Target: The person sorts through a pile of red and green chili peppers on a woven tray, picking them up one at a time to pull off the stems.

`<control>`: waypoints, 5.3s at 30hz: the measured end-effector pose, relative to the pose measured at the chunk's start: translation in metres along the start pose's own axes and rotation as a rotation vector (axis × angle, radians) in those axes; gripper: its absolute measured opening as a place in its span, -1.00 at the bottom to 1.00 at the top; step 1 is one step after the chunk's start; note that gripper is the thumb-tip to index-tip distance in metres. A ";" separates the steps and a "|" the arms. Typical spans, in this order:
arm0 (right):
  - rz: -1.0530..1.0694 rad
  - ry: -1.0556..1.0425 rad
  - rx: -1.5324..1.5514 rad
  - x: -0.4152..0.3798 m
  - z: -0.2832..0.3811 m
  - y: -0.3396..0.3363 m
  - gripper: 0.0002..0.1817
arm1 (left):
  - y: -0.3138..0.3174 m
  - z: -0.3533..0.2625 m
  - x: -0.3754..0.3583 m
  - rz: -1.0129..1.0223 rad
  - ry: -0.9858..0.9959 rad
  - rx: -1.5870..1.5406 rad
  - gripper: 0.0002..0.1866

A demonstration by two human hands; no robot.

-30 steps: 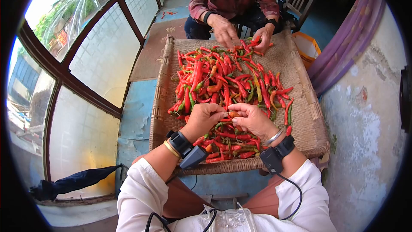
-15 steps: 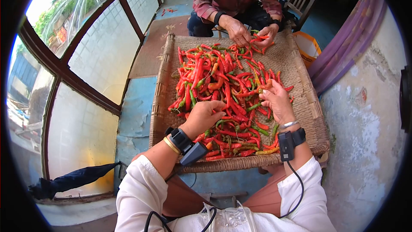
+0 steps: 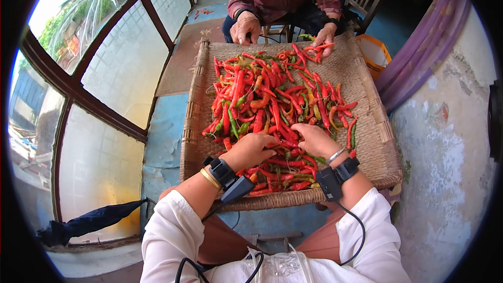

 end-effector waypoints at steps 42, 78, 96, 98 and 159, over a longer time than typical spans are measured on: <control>0.103 -0.130 -0.083 -0.003 0.025 0.013 -0.68 | 0.000 0.015 -0.008 0.029 -0.230 -0.009 -0.71; -0.136 -0.078 1.528 -0.021 0.002 -0.031 -0.89 | -0.004 0.014 -0.006 -0.073 -0.173 -0.489 -0.79; -0.216 -0.278 1.938 -0.018 0.034 -0.007 -0.83 | 0.033 -0.025 -0.001 0.216 -0.038 -0.944 -0.54; -0.197 -0.299 1.977 -0.018 0.039 -0.005 -0.83 | 0.031 -0.028 -0.001 0.199 -0.003 -0.926 -0.57; 0.330 -0.009 -0.222 -0.016 0.031 0.031 -0.76 | 0.024 0.014 -0.006 0.187 -0.140 -0.210 -0.77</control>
Point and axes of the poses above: each hand's wrist, its own x-axis towards the middle knuckle, its own y-axis out of the palm, z = x × y, the point moved 9 cm from there along x, towards the middle knuckle, and after that the axes turned 10 degrees about z, right-handed, at the moved point
